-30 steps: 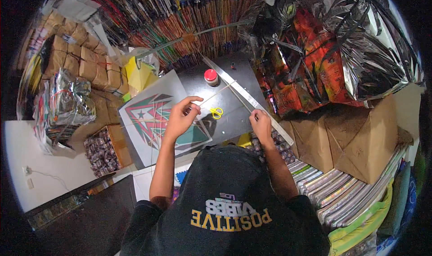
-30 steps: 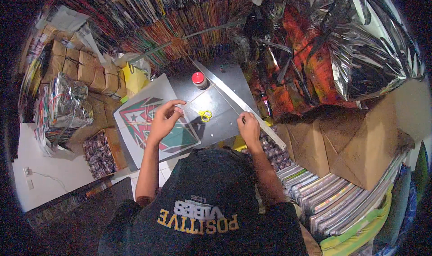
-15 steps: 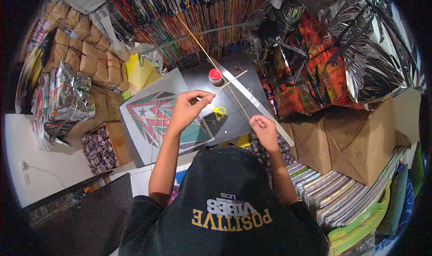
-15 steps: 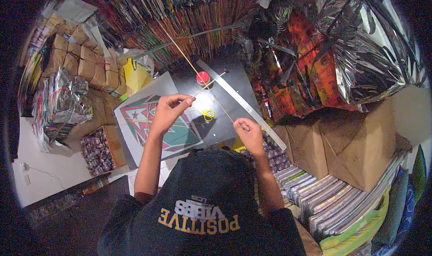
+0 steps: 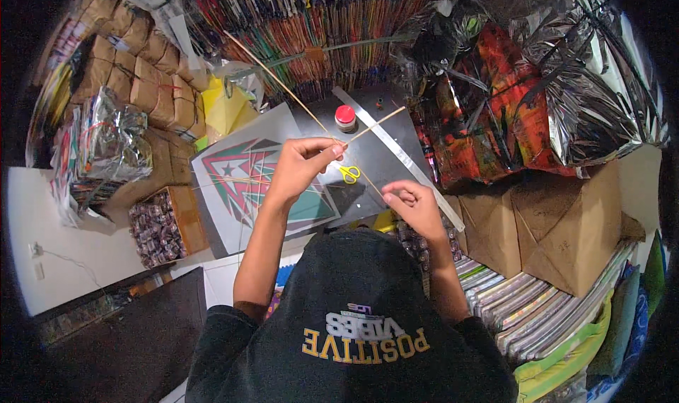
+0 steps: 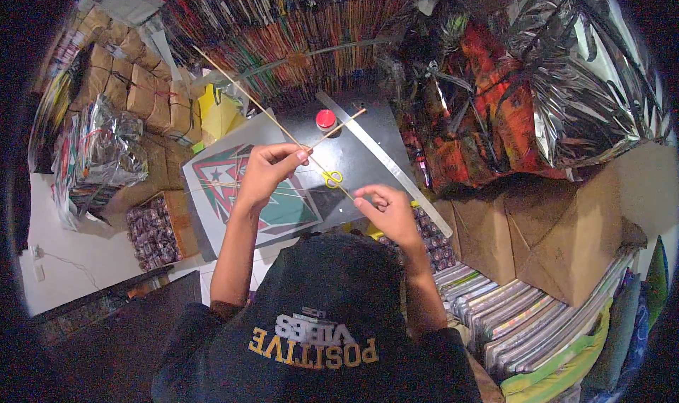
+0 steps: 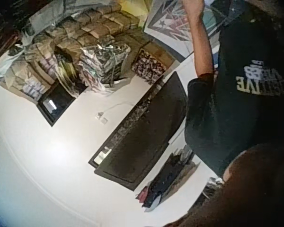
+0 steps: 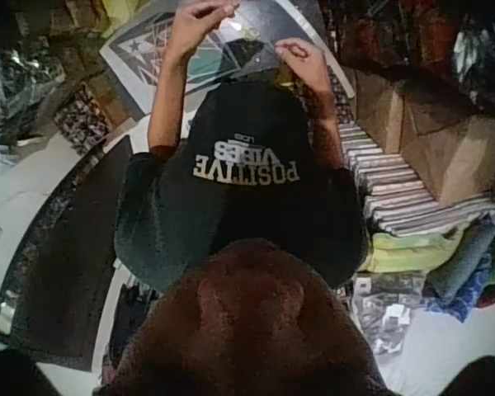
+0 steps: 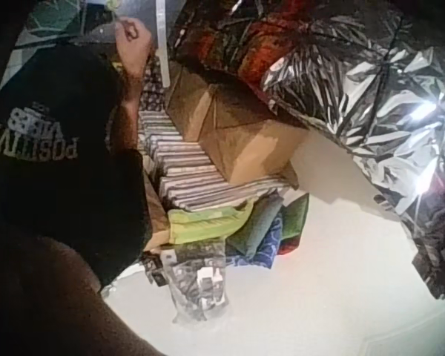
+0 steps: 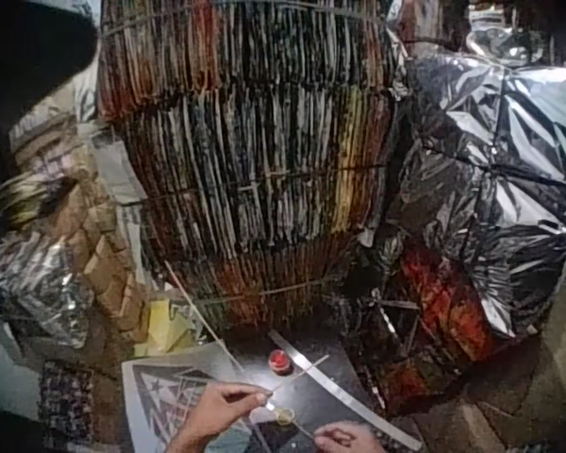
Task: The person assembles a kite frame by hand, aligning two long wooden sticks into a cross shape and securing the intersection with a yellow rubber band. The person repeatedly adjusts the sticks and tightens the band to stabilize the structure.
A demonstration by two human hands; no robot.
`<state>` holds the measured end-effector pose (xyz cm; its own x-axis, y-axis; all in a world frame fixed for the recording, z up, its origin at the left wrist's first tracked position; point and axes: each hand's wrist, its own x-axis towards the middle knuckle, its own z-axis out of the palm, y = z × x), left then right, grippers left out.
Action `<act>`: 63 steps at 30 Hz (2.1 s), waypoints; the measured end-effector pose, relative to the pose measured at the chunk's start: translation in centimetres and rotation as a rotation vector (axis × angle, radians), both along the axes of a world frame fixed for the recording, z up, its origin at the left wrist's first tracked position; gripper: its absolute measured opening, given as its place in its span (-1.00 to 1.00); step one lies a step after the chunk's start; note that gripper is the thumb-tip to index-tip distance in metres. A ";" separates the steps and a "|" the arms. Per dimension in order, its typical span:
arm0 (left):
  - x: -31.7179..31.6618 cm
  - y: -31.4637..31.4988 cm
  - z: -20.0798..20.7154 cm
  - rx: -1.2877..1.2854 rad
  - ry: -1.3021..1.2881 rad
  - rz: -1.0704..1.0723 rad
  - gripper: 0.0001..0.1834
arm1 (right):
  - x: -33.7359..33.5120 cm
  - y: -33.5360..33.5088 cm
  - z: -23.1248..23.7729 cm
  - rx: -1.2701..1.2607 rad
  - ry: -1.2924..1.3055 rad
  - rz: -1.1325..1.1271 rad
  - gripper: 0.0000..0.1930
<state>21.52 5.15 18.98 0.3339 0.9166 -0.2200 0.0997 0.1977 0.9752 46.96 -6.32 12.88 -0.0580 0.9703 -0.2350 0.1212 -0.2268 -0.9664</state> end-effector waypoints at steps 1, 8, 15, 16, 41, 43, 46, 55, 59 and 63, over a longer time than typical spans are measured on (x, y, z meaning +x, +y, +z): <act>0.1 -0.2 0.0 -0.003 -0.005 0.000 -0.74 | -0.4 0.5 0.9 0.049 -0.030 0.003 -0.80; 1.2 -1.4 0.3 -0.010 -0.071 -0.058 -0.77 | -3.9 3.0 3.3 0.273 -0.061 -0.032 -0.81; 0.8 -1.8 1.4 0.011 -0.063 -0.047 -0.77 | -4.5 3.1 5.8 0.295 -0.163 -0.123 -0.87; 0.7 -1.8 1.4 0.015 -0.066 -0.041 -0.76 | -4.6 3.1 5.6 0.315 -0.147 -0.141 -0.87; 0.8 -2.7 1.0 0.054 -0.091 -0.032 -0.81 | -4.5 3.3 6.6 0.272 -0.070 -0.144 -0.89; 0.8 -2.8 1.2 0.053 -0.090 -0.024 -0.81 | -4.6 3.2 6.9 0.262 -0.071 -0.138 -0.89; 0.7 -2.8 1.2 0.064 -0.098 -0.017 -0.81 | -4.5 3.2 6.8 0.261 -0.096 -0.131 -0.89; 1.0 -2.9 2.0 0.083 -0.088 -0.018 -0.82 | -4.6 3.3 6.9 0.295 -0.101 -0.148 -0.88; 0.9 -2.9 1.8 0.075 -0.095 -0.004 -0.83 | -4.6 3.3 7.1 0.267 -0.099 -0.151 -0.88; 0.4 -2.8 1.5 0.070 -0.088 0.039 -0.82 | -4.7 3.5 6.8 0.269 -0.098 -0.155 -0.87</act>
<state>21.96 2.39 20.47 0.3127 0.9415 -0.1260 0.0063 0.1306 0.9914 42.28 -2.86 19.68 0.1057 0.9938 0.0335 0.2007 0.0116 -0.9796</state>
